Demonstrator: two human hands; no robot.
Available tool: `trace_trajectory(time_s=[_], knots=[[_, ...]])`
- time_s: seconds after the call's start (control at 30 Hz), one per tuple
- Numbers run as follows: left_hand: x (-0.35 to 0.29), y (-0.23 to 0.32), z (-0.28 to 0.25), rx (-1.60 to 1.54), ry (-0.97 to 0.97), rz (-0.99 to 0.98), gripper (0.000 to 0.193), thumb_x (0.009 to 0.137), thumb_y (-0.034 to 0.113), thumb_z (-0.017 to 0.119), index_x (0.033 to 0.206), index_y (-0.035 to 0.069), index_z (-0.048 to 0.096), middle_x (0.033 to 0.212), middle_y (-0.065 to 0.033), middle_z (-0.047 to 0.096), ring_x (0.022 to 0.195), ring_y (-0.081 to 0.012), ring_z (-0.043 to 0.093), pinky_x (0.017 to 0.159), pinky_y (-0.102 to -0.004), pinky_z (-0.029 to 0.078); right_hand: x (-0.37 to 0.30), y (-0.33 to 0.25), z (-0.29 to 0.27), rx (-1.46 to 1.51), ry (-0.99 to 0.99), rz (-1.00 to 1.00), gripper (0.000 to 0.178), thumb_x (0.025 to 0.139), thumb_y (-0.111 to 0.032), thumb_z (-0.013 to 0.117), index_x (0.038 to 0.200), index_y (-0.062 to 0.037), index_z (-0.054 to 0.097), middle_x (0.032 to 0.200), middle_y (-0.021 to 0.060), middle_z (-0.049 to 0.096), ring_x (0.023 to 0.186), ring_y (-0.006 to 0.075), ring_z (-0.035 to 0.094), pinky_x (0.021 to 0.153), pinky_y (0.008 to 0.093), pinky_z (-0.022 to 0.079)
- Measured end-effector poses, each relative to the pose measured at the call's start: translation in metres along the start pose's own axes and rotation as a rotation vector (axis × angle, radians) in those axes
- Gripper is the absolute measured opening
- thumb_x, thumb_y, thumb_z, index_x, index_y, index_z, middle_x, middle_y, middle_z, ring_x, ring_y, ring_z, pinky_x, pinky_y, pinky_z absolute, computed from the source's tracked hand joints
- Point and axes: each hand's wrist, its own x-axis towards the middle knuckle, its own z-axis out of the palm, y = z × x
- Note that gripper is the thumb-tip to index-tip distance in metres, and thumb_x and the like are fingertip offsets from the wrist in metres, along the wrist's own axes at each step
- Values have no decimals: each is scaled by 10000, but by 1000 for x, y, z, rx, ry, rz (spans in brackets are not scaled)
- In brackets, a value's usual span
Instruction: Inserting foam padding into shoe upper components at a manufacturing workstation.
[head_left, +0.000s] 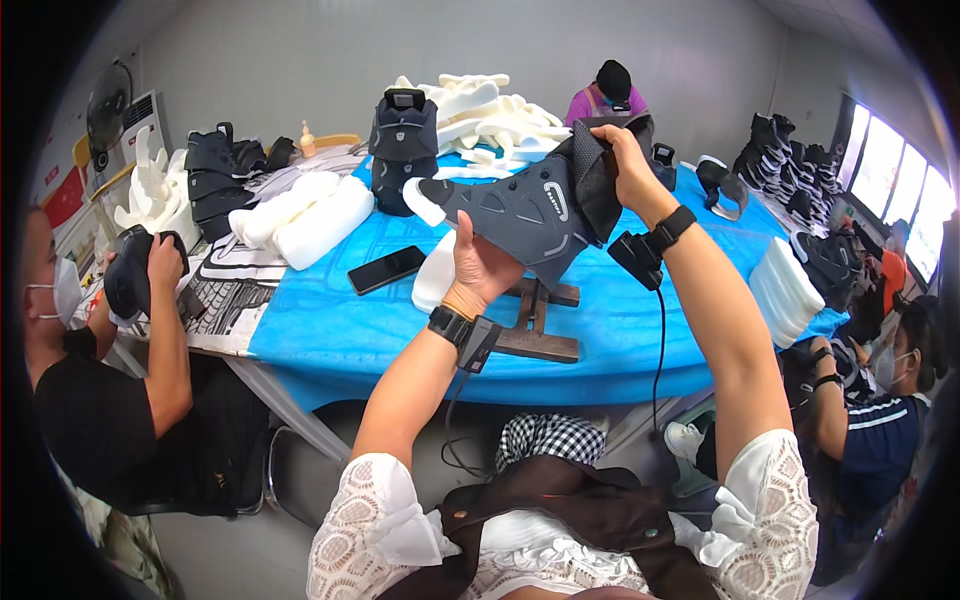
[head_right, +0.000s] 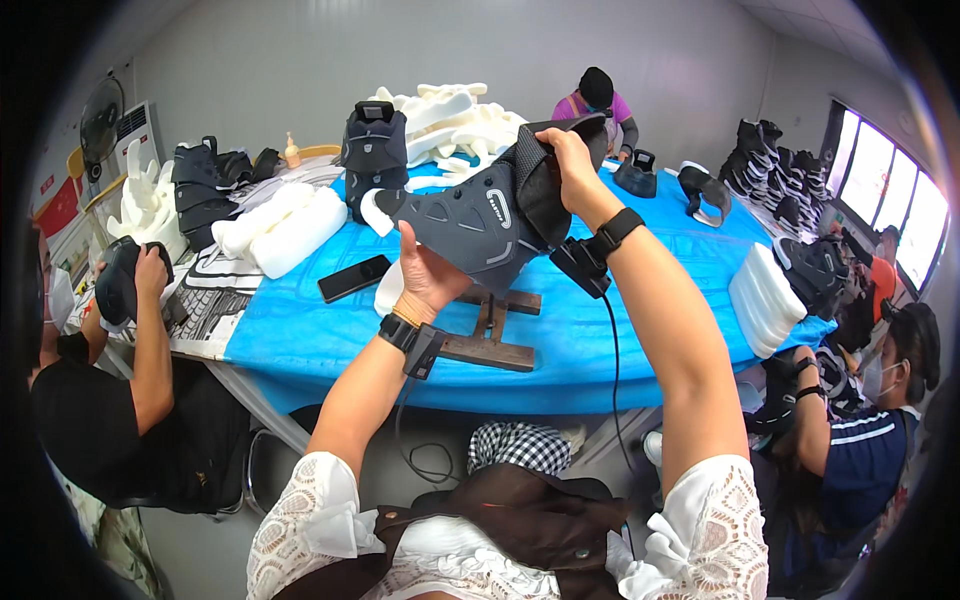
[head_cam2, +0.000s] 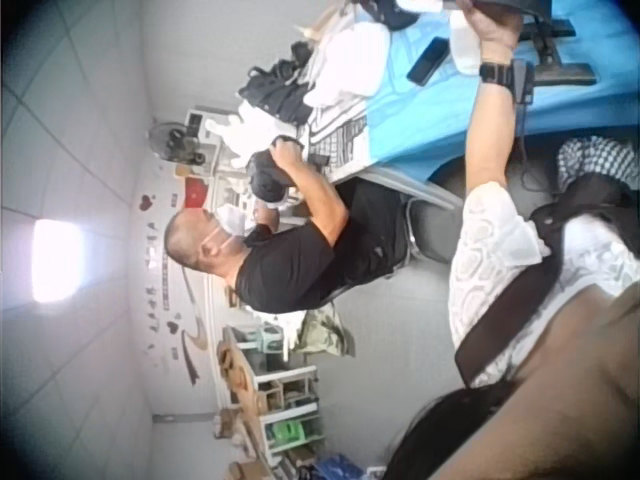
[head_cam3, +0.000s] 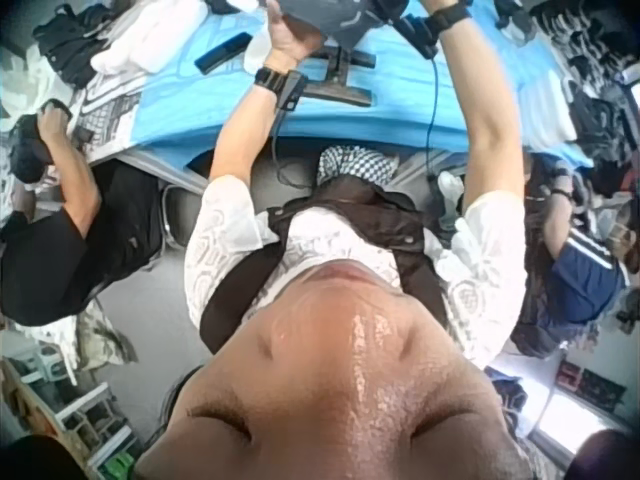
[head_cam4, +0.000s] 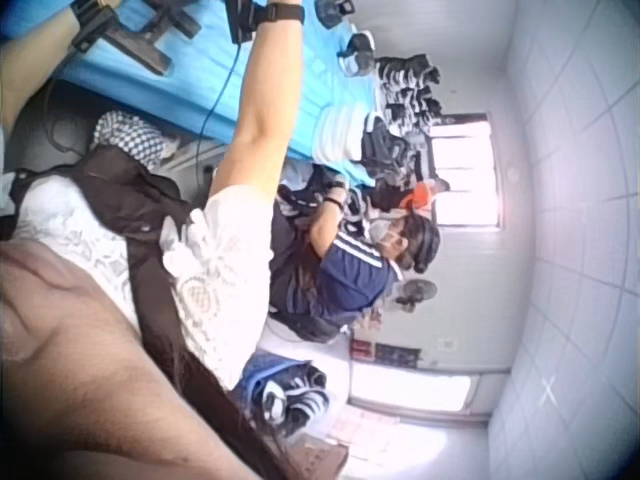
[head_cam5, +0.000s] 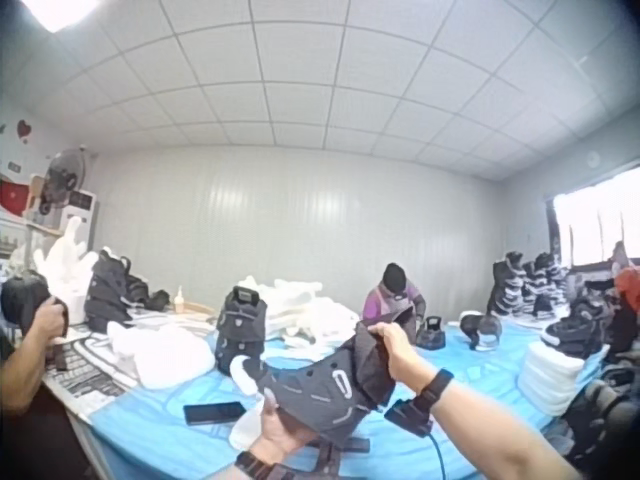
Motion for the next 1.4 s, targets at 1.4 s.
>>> trace_trajectory(time_s=[1.4], knots=[[7,-4,-36,-57,93,148,561,849,445,506,1250,54,531,1228,-138,593,1105,-295,586,961,-437,465,-26,49,13,-419,-90,-238,551,766,-90,592,1284,30,446,1150,199,594,985,255,581,876,307,441]])
